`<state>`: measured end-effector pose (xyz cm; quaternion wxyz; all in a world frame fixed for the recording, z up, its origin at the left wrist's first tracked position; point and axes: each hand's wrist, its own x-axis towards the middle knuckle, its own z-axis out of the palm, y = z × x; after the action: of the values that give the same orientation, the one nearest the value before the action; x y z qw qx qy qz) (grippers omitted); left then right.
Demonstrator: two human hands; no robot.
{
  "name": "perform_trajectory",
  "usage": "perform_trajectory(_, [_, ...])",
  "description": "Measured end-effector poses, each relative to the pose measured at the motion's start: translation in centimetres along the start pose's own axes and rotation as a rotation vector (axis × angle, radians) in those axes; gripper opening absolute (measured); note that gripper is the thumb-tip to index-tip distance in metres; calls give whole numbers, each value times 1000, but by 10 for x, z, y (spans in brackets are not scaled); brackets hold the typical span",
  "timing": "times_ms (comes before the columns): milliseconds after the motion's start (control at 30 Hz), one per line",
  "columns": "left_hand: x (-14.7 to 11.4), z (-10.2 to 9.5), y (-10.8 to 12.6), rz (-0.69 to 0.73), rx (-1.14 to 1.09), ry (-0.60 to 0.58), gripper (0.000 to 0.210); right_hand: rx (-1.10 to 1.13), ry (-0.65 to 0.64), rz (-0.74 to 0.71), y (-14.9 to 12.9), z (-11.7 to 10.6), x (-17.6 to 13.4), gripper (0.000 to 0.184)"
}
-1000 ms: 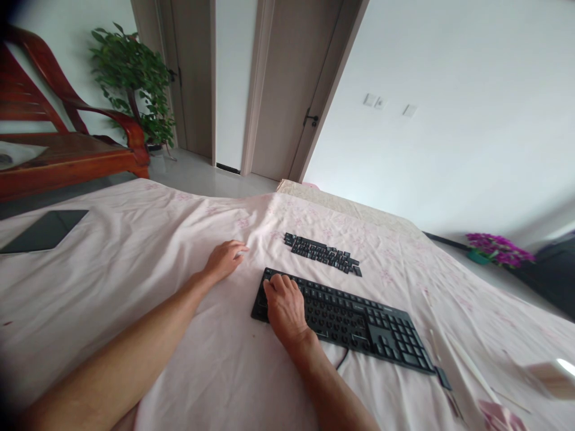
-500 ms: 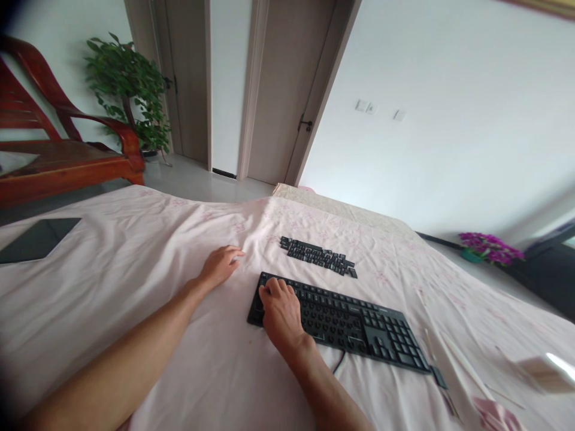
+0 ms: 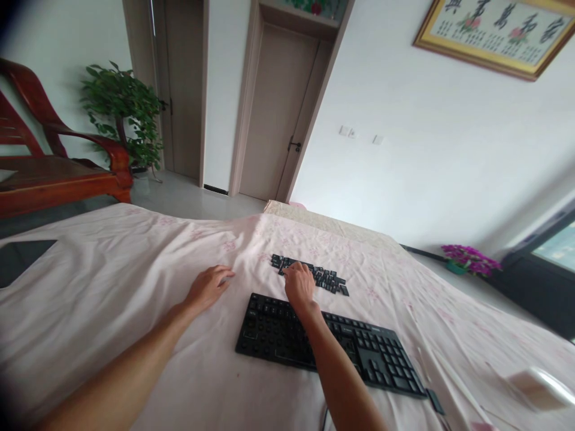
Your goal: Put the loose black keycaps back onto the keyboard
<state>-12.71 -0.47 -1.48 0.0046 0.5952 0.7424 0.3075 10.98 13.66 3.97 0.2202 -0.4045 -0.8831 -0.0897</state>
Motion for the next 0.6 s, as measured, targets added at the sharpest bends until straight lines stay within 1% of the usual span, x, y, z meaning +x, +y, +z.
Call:
perform_trajectory(100, [1,-1,0,-12,1,-17,31,-118,-56,-20,-8,7,12,24])
perform_trajectory(233, [1,0,-1,-15,-4,-22,31,-208,-185,-47,-15,12,24,26])
perform_trajectory(400, [1,0,-1,-9,-9,-5,30,-177,-226,-68,-18,16,27,25])
perform_trajectory(600, [1,-3,1,-23,-5,-12,29,-84,-264,-38,-21,13,24,22])
